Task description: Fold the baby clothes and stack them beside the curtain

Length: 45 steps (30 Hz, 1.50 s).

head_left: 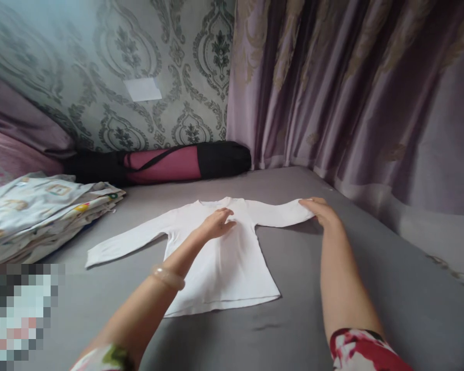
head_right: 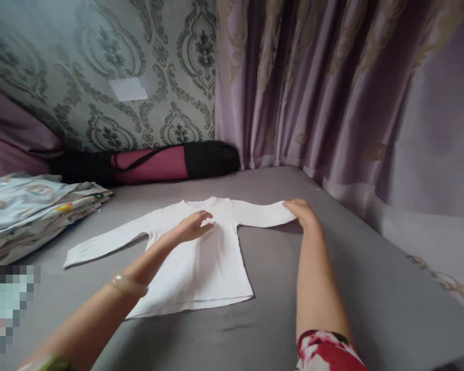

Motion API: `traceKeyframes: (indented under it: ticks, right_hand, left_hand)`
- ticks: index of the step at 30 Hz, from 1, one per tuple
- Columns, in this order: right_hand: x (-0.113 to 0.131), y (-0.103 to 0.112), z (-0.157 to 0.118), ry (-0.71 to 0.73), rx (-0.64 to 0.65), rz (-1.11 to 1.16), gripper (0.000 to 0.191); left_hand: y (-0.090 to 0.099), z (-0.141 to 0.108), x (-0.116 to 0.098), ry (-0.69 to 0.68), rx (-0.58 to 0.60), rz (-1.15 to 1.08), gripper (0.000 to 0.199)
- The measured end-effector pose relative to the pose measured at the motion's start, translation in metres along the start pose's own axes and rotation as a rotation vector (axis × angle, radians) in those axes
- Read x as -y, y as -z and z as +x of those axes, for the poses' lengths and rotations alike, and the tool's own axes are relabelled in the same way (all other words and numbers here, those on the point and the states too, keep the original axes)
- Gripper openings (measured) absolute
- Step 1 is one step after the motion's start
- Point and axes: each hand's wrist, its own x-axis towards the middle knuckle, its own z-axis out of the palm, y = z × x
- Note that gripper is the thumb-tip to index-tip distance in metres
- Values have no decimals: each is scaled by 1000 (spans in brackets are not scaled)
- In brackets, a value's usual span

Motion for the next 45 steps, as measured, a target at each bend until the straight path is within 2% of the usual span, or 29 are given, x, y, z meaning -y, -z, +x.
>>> traceKeyframes:
  ticks: [3, 6, 12, 19, 26, 30, 34, 38, 42, 45]
  right_hand:
    - [24, -15, -9, 13, -9, 267, 6]
    - [49, -29, -23, 6, -33, 420, 7]
    - [74, -40, -38, -6, -152, 573, 11]
    - [74, -41, -34, 28, -126, 856, 11]
    - [71, -63, -17, 120, 77, 997, 14]
    - [84, -80, -29, 148, 212, 1023, 16]
    - [101, -90, -51, 134, 234, 977, 16]
    - [112, -91, -66, 76, 201, 920, 14]
    - [115, -93, -68, 50, 175, 885, 12]
    - [113, -103, -64, 70, 174, 829, 13]
  left_hand:
    - [-18, 36, 3, -49, -35, -40, 37]
    - [-34, 64, 10, -65, -1, -16, 45]
    - [-56, 90, 26, -27, 131, 91, 64]
    - [-45, 99, 15, 88, 241, 159, 96]
    - [-34, 107, 6, 116, 337, 185, 100]
    - [-28, 117, 0, 138, 412, 215, 105]
    - [-28, 123, -2, 149, 441, 235, 111]
    - [-36, 117, 10, 131, 363, 155, 109]
    - [-44, 90, 36, 154, 90, -150, 92]
    - [-41, 58, 56, 310, -102, -524, 72]
